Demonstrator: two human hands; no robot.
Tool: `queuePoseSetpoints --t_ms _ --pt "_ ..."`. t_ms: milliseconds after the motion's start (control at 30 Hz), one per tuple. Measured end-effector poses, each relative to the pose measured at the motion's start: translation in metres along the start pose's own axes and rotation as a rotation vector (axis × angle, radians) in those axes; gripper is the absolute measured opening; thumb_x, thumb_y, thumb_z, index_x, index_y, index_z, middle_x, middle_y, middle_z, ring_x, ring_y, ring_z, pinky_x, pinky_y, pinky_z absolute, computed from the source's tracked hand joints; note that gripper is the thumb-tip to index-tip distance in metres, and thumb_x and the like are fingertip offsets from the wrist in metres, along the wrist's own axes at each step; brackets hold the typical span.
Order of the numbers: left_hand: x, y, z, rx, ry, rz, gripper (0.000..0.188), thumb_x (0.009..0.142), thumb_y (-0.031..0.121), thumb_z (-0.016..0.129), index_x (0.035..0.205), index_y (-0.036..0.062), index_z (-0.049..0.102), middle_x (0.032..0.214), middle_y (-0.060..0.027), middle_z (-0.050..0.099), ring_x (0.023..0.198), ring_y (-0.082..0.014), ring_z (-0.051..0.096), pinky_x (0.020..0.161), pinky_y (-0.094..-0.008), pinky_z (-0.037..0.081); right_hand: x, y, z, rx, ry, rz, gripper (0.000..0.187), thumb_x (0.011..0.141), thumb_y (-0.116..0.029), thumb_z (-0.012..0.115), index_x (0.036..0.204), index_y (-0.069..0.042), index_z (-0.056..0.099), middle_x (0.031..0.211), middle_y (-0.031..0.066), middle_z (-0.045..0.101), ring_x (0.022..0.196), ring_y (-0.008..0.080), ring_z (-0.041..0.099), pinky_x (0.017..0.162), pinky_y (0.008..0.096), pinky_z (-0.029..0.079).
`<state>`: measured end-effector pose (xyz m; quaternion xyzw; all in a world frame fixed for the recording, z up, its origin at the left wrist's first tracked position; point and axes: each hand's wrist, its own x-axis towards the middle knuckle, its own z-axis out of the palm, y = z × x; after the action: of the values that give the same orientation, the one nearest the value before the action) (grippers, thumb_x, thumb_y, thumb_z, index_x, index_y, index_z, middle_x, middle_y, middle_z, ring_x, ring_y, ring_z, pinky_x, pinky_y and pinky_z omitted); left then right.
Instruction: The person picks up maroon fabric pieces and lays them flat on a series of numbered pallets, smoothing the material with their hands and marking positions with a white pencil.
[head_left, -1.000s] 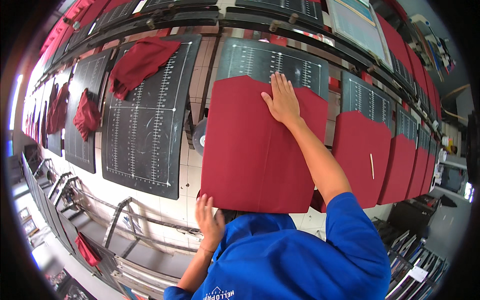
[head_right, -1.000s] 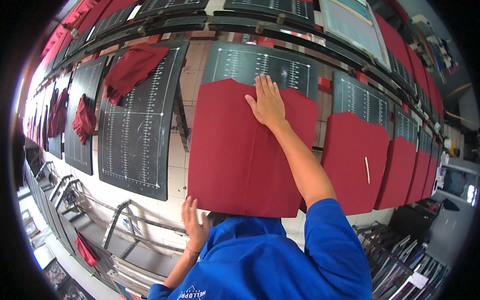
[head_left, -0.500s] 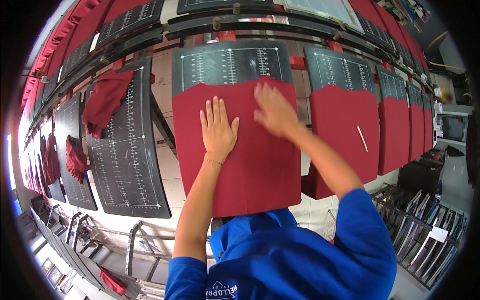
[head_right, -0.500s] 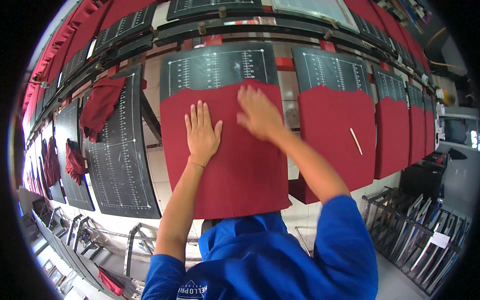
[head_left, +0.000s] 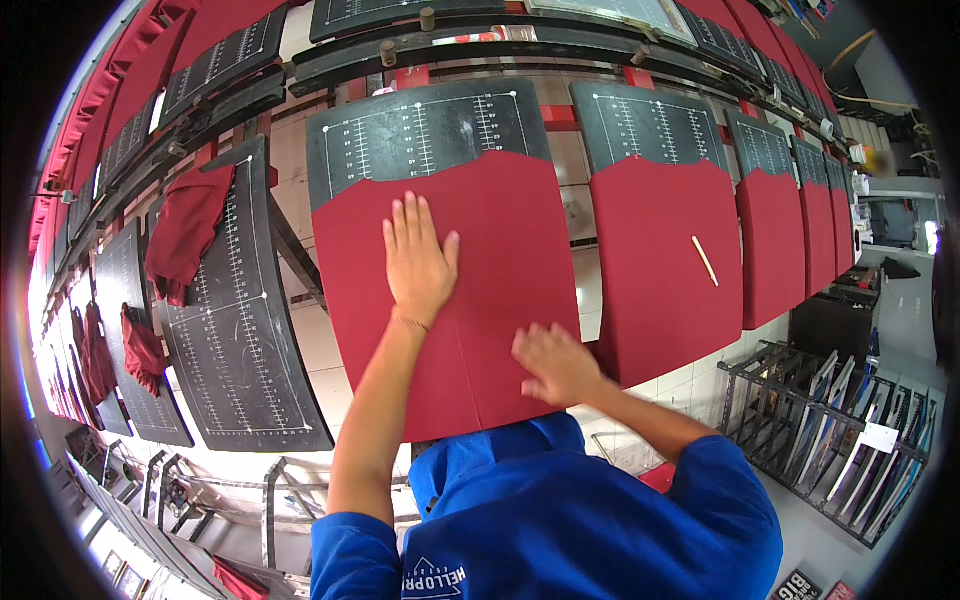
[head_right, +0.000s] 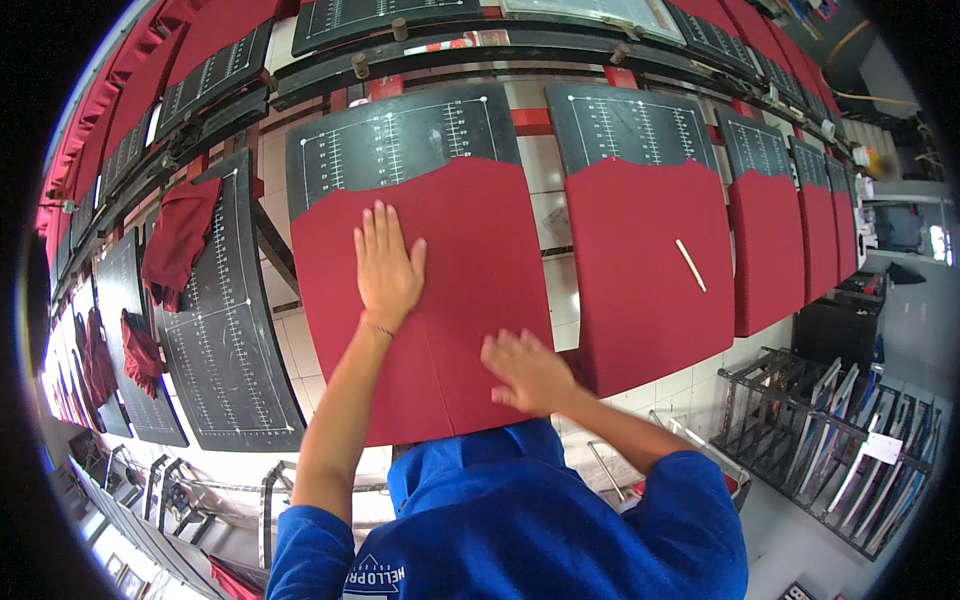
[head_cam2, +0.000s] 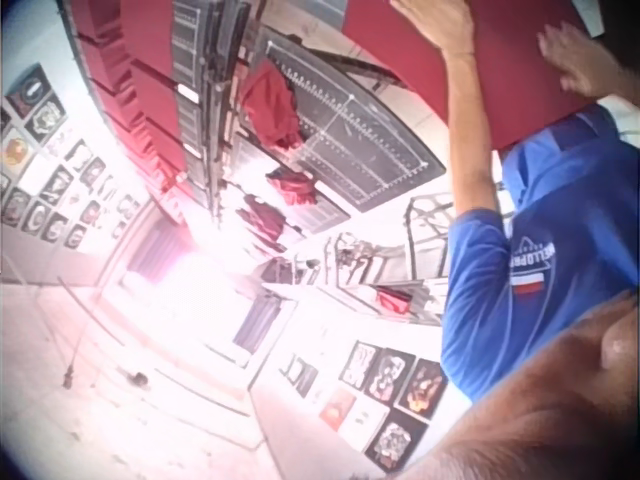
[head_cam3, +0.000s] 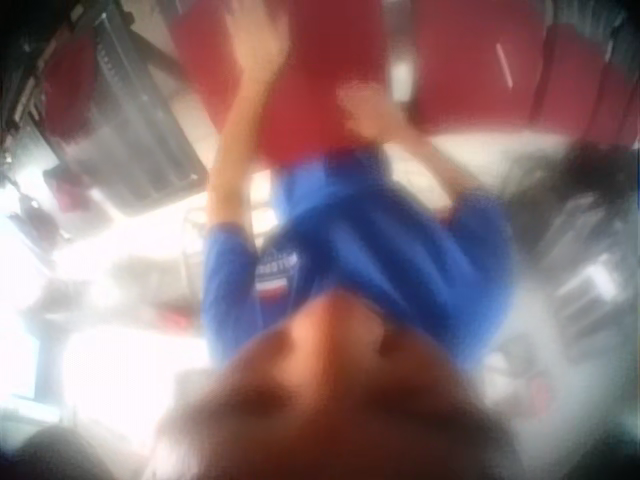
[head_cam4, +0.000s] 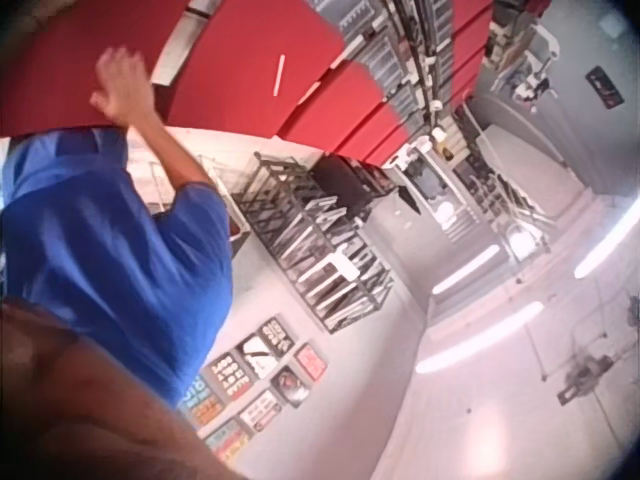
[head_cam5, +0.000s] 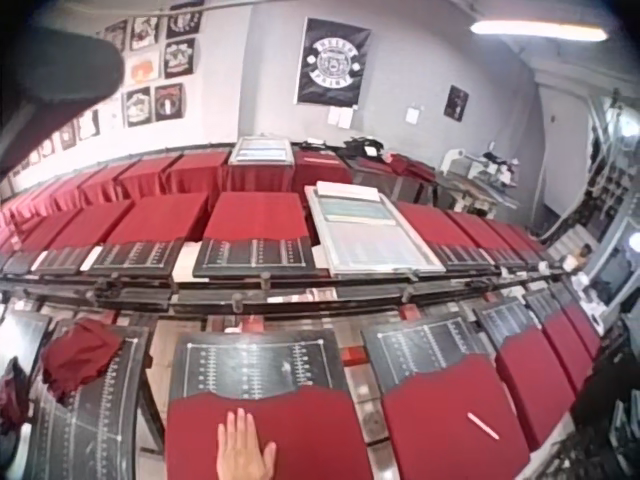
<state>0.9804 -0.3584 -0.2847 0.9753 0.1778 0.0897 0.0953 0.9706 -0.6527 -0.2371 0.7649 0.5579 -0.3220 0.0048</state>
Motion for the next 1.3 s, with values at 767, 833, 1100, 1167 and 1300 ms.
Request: queuePoseSetpoints --t_ms 767,833,1100,1167,1300 --pt "-0.095 0.042 -0.026 -0.125 -0.231 -0.098 0.076 0.1 0.044 0.052 0.155 -0.0041 0.032 0.165 -0.0186 0.027 0.153 -0.0374 0.022 0.124 -0.0536 0.018 0.057 0.06 -0.18 0.43 0.682 0.085 0.037 0.087 -0.03 0.078 0.095 0.004 0.064 0.092 0.0148 0.066 0.086 0.0356 0.063 0.083 0.0417 0.051" --pt "-0.084 0.043 -0.021 -0.12 -0.22 -0.123 0.076 0.1 0.044 0.051 0.155 -0.0048 0.031 0.165 -0.0191 0.027 0.153 -0.0379 0.022 0.124 -0.0539 0.017 0.037 0.038 -0.184 0.574 0.692 -0.061 0.033 0.085 -0.024 0.08 0.093 0.003 0.063 0.086 0.0122 0.064 0.079 0.0313 0.062 0.079 0.0389 0.051" --pt "0.013 0.019 -0.006 -0.061 -0.054 -0.207 0.076 0.102 0.045 0.049 0.154 -0.0076 0.032 0.163 -0.0227 0.028 0.153 -0.0397 0.022 0.124 -0.0544 0.017 0.08 0.141 -0.157 0.791 0.944 0.435 0.02 0.089 -0.014 0.077 0.094 0.001 0.066 0.076 0.0079 0.065 0.073 0.0133 0.059 0.069 0.0315 0.049" --pt "0.047 0.013 0.0 -0.081 -0.027 -0.171 0.076 0.102 0.045 0.049 0.154 -0.0079 0.032 0.163 -0.0235 0.029 0.152 -0.0397 0.024 0.124 -0.0534 0.018 0.1 0.169 -0.143 0.703 0.951 0.537 0.02 0.089 -0.017 0.077 0.092 0.0 0.066 0.074 0.0087 0.064 0.07 0.0153 0.058 0.067 0.0331 0.048" --pt "0.073 0.026 0.01 -0.128 -0.033 -0.052 0.077 0.101 0.046 0.049 0.153 -0.0088 0.032 0.161 -0.0247 0.031 0.151 -0.0394 0.027 0.124 -0.0511 0.019 0.116 0.191 -0.131 0.563 0.885 0.734 0.024 0.089 -0.02 0.076 0.091 0.0 0.065 0.077 0.0112 0.064 0.07 0.0243 0.057 0.069 0.0389 0.048"
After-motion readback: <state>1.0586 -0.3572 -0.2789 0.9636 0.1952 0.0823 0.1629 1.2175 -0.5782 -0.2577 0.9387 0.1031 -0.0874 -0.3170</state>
